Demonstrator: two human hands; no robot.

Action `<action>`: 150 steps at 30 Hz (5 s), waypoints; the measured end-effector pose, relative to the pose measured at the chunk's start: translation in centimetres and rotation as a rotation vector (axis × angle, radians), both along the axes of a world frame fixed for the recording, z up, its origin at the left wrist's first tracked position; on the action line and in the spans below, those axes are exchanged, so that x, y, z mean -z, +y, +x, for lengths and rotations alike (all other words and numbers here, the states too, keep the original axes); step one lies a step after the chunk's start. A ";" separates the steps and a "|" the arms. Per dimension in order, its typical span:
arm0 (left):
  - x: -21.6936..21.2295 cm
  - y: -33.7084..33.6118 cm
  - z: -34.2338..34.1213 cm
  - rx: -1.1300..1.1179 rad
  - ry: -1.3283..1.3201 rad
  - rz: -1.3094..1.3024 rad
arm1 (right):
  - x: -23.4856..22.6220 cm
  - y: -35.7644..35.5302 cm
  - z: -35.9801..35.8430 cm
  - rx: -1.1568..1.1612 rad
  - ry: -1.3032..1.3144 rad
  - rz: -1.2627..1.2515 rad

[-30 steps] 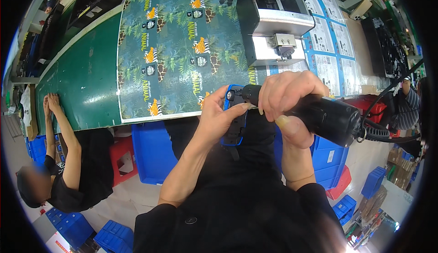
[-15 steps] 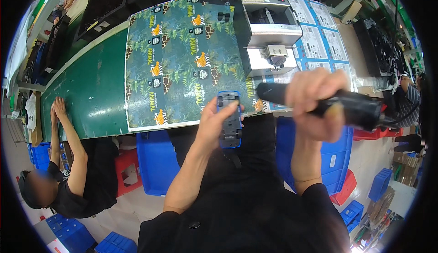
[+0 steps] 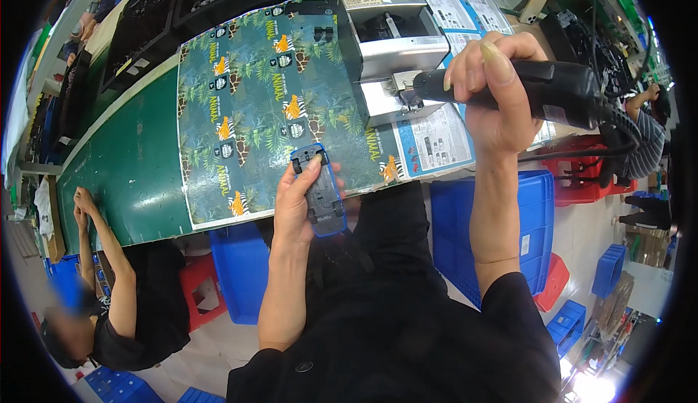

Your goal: Assembling a blue toy car by installing internal components and using an electric screwdriver to secure parts.

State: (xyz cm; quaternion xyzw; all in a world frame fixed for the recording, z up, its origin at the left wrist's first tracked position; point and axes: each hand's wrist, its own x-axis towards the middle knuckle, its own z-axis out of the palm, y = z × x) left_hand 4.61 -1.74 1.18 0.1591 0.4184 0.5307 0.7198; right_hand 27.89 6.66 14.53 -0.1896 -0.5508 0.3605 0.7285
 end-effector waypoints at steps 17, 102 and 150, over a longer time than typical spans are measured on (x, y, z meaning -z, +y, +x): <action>0.2 0.8 -1.0 0.044 -0.156 0.082 | -0.5 0.6 -1.0 -0.008 -0.322 -0.288; -6.7 1.2 -30.8 0.101 2.532 0.781 | 9.3 -3.8 4.3 0.350 -0.154 -0.324; -34.1 41.3 -28.7 -0.647 1.117 0.437 | 9.5 -3.6 7.0 0.260 0.145 -0.343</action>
